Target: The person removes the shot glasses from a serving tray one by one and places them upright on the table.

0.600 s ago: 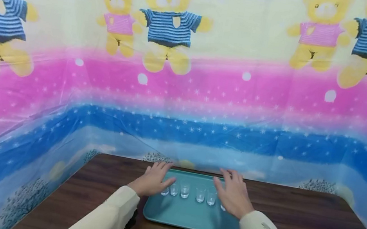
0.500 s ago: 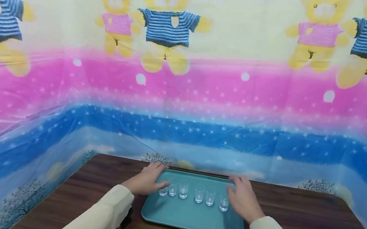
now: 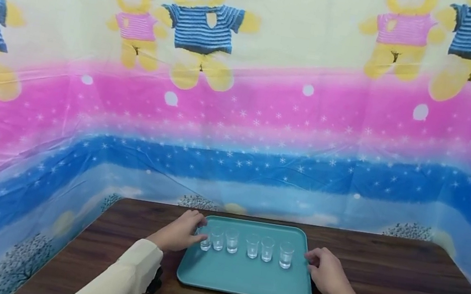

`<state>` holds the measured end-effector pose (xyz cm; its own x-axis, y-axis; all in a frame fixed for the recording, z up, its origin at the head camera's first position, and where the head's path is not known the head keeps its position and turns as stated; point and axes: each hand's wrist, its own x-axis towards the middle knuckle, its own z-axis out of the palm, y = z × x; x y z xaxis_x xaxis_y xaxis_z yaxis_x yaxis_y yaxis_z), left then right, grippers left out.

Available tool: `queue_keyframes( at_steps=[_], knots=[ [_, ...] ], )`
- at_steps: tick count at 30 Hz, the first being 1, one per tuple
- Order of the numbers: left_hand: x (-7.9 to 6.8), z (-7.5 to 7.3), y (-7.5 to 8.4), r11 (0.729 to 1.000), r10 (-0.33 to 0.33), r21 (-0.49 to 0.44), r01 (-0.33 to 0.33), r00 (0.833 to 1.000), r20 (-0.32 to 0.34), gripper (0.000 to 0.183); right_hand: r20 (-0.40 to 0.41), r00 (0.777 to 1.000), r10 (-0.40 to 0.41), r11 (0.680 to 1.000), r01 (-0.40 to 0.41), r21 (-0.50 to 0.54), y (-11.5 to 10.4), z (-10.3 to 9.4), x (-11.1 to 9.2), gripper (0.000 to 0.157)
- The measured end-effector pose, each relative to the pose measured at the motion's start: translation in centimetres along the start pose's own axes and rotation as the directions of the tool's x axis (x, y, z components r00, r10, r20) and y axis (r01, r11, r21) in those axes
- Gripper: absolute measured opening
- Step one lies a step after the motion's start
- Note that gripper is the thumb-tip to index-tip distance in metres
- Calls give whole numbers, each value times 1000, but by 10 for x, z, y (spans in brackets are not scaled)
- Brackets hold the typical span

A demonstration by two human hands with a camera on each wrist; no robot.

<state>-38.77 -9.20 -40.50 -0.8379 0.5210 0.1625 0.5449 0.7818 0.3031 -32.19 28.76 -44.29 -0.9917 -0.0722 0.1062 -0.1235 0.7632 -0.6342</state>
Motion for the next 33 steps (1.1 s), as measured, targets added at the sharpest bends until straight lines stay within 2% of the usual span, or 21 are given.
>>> queue_keyframes(
  at_steps=[9, 14, 18, 22, 30, 33],
  knots=[
    [3, -1, -1, 999, -20, -36, 20, 1000, -14, 31, 49, 998, 34, 998, -37, 47, 8, -3, 1, 20],
    [6, -11, -6, 999, 9, -45, -13, 996, -86, 27, 45, 998, 42, 997, -45, 63, 10, -3, 1, 21],
    [7, -16, -17, 999, -42, -2, 42, 987, -156, 24, 63, 997, 53, 993, -60, 103, 13, -1, 2, 23],
    [10, -15, -27, 995, -96, 9, 100, 976, -196, 27, 72, 995, 69, 987, -78, 142, 19, -1, 2, 26],
    [18, -8, -45, 985, -172, -7, 173, 972, -162, 30, 45, 996, 81, 979, -88, 184, 19, -1, -3, 29],
    [23, -8, -49, 984, -177, 6, 180, 972, -154, 30, 40, 996, 82, 979, -88, 184, 16, 0, -1, 29]
  ],
)
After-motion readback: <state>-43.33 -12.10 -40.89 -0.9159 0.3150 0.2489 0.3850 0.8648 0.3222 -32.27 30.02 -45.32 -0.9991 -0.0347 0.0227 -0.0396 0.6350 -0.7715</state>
